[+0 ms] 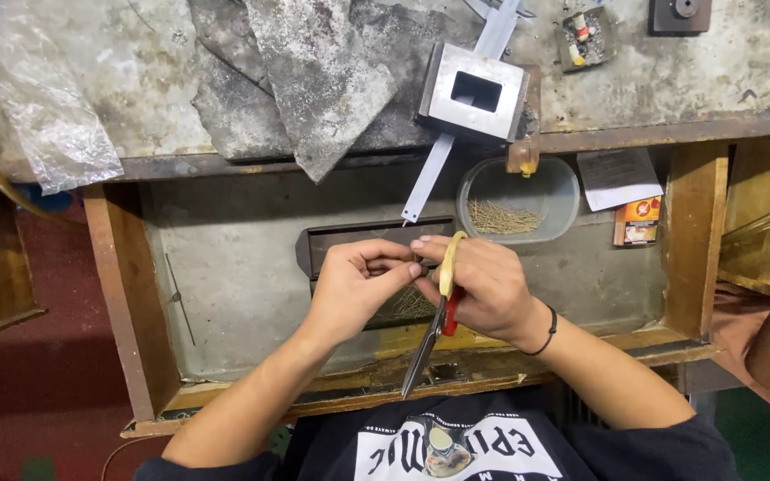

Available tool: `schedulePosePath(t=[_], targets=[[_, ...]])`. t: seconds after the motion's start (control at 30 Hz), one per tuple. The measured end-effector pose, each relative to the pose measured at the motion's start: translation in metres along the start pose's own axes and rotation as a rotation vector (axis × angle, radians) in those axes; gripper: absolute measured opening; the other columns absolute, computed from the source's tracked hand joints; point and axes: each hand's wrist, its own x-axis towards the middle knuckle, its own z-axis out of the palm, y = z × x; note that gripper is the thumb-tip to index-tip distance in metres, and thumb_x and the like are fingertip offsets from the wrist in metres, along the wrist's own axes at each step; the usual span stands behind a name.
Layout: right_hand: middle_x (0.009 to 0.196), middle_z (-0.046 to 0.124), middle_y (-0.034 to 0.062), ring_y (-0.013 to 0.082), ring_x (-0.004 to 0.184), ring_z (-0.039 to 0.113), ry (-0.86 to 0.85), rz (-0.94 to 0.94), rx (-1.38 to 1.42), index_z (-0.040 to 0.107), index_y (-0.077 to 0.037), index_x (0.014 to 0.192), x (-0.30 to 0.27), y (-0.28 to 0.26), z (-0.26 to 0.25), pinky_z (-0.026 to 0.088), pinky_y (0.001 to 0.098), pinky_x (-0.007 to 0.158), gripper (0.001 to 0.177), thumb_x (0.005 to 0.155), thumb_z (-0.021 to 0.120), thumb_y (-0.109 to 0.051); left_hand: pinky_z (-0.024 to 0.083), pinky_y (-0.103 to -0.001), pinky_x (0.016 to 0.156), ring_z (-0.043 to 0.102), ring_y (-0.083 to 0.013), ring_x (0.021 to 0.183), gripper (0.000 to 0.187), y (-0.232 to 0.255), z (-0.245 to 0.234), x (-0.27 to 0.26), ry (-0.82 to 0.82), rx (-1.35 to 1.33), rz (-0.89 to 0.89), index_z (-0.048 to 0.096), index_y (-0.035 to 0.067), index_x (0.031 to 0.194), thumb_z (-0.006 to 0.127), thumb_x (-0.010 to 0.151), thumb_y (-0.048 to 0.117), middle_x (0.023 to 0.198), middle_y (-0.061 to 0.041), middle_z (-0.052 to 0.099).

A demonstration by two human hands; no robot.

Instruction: Cutting thin metal wire into small, uniform segments using scissors at a jewelry workbench.

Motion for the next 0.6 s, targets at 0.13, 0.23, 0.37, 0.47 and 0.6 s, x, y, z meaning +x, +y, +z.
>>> schedulePosePath(t=[0.13, 0.23, 0.37, 0.47, 0.6], targets=[[0.102, 0.081, 0.0119, 0.0331, 0.091, 0.078, 0.005, 0.019, 0.014, 0.061, -0.009, 0.078, -0.006, 0.003, 0.006, 0.062, 0.0401, 0.069, 0.020, 0.084, 0.080, -0.007, 0.061, -0.023, 0.074, 0.066, -0.0057, 0.079, 0.018, -0.003, -0.002, 0.000, 0.007, -0.013, 0.000, 0.077, -0.001, 0.101, 0.079, 0.083, 0.003, 0.080, -0.012, 0.078], [0.103, 0.080, 0.0116, 0.0329, 0.091, 0.078, 0.001, 0.034, 0.010, 0.061, -0.009, 0.078, -0.010, 0.005, 0.010, 0.063, 0.0404, 0.069, 0.021, 0.082, 0.080, -0.004, 0.062, -0.024, 0.075, 0.070, -0.0088, 0.080, 0.018, -0.008, -0.004, 0.000, 0.022, -0.022, 0.008, 0.078, -0.001, 0.100, 0.079, 0.083, 0.004, 0.081, -0.013, 0.079], [0.104, 0.080, 0.0139, 0.0332, 0.094, 0.078, -0.005, 0.035, 0.031, 0.062, -0.009, 0.079, -0.015, 0.009, 0.011, 0.063, 0.0394, 0.070, 0.019, 0.082, 0.081, -0.006, 0.062, -0.026, 0.074, 0.073, -0.0133, 0.079, 0.019, -0.009, -0.007, 0.002, 0.028, -0.003, 0.019, 0.077, -0.003, 0.100, 0.079, 0.083, 0.005, 0.081, -0.015, 0.078], [0.105, 0.080, 0.0147, 0.0336, 0.094, 0.078, -0.002, 0.049, 0.031, 0.062, -0.009, 0.079, -0.017, 0.010, 0.013, 0.063, 0.0394, 0.069, 0.020, 0.080, 0.082, -0.005, 0.063, -0.027, 0.075, 0.074, -0.0146, 0.079, 0.019, -0.010, -0.007, 0.002, 0.040, 0.007, 0.019, 0.077, -0.003, 0.100, 0.079, 0.083, 0.005, 0.081, -0.016, 0.078], [0.105, 0.080, 0.0128, 0.0326, 0.094, 0.078, 0.012, 0.073, 0.024, 0.062, -0.009, 0.078, -0.018, 0.011, 0.015, 0.063, 0.0396, 0.070, 0.021, 0.081, 0.082, -0.005, 0.063, -0.027, 0.074, 0.074, -0.0141, 0.079, 0.017, -0.009, -0.003, 0.002, 0.056, 0.019, 0.002, 0.077, -0.003, 0.099, 0.079, 0.084, 0.005, 0.080, -0.015, 0.078]])
